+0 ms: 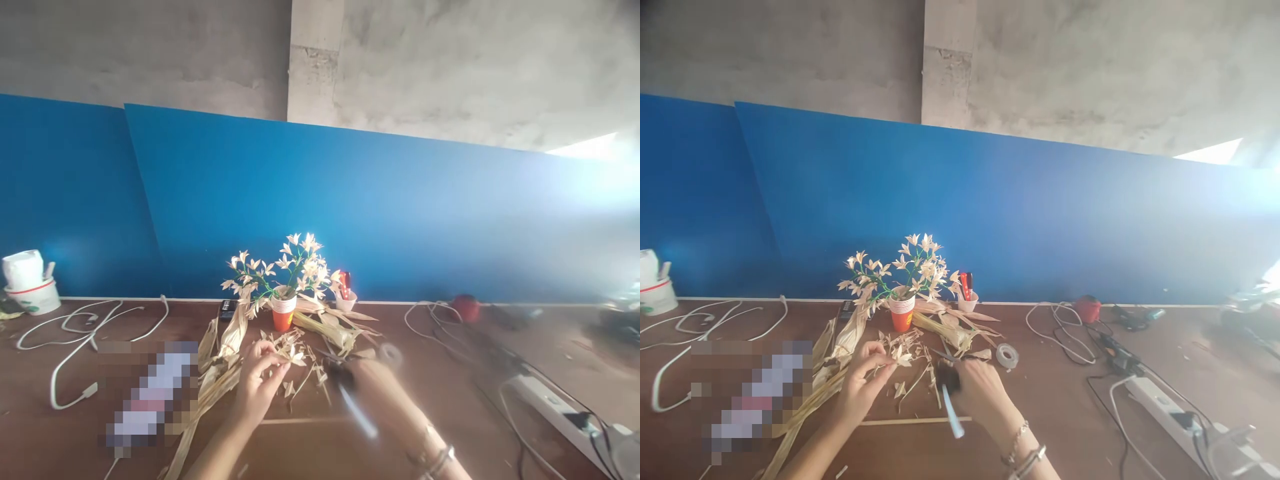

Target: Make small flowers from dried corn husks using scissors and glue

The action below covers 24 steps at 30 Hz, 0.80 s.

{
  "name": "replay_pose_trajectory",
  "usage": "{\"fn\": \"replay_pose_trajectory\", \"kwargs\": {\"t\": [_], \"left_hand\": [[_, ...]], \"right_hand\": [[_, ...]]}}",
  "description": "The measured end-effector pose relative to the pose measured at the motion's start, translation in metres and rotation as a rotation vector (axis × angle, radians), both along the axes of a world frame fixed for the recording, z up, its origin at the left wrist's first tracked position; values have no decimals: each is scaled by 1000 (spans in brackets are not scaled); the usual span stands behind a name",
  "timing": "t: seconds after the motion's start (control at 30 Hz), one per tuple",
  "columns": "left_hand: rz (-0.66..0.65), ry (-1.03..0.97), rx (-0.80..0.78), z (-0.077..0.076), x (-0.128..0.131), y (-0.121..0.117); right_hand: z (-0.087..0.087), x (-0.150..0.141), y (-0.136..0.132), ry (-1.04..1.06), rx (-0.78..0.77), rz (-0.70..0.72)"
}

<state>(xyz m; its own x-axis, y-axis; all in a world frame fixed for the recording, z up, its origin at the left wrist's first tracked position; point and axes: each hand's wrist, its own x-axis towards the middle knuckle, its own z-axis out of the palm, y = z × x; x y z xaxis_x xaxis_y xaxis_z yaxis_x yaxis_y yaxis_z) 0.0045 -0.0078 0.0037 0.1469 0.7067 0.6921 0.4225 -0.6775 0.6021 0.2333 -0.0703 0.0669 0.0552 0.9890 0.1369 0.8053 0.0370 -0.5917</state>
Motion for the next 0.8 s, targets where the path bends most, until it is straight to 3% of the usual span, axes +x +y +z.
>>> {"fn": "replay_pose_trajectory", "kwargs": {"t": [0.07,0.1,0.17,0.2,0.23,0.33,0.37,0.5,0.6,0.7,0.8], "left_hand": [[-62,39,4,0,-1,0],[-54,52,1,-1,-1,0],[13,39,-22,-5,-3,3],[62,2,-21,-7,-5,5],[103,-41,-18,-9,-6,7],[201,-117,5,-14,-11,13],[220,-126,6,-15,-11,14],[241,-142,0,-13,-9,13],[235,-144,-14,-13,-8,12],[220,-138,-28,-14,-7,12],[234,-147,-26,-16,-8,12]], "right_hand": [[8,-9,-3,-87,5,21],[11,-13,-6,-34,12,121],[11,-12,-10,36,-1,285],[8,-6,-12,9,-9,291],[4,3,-13,-65,-7,214],[-18,42,-12,-314,-60,-248],[-26,54,-11,-366,-97,-332],[-47,77,-8,-488,-188,-412],[-43,69,-8,-540,-206,-447],[-24,44,-1,-572,-156,-458],[-10,-1,14,-431,-85,-188]]}}
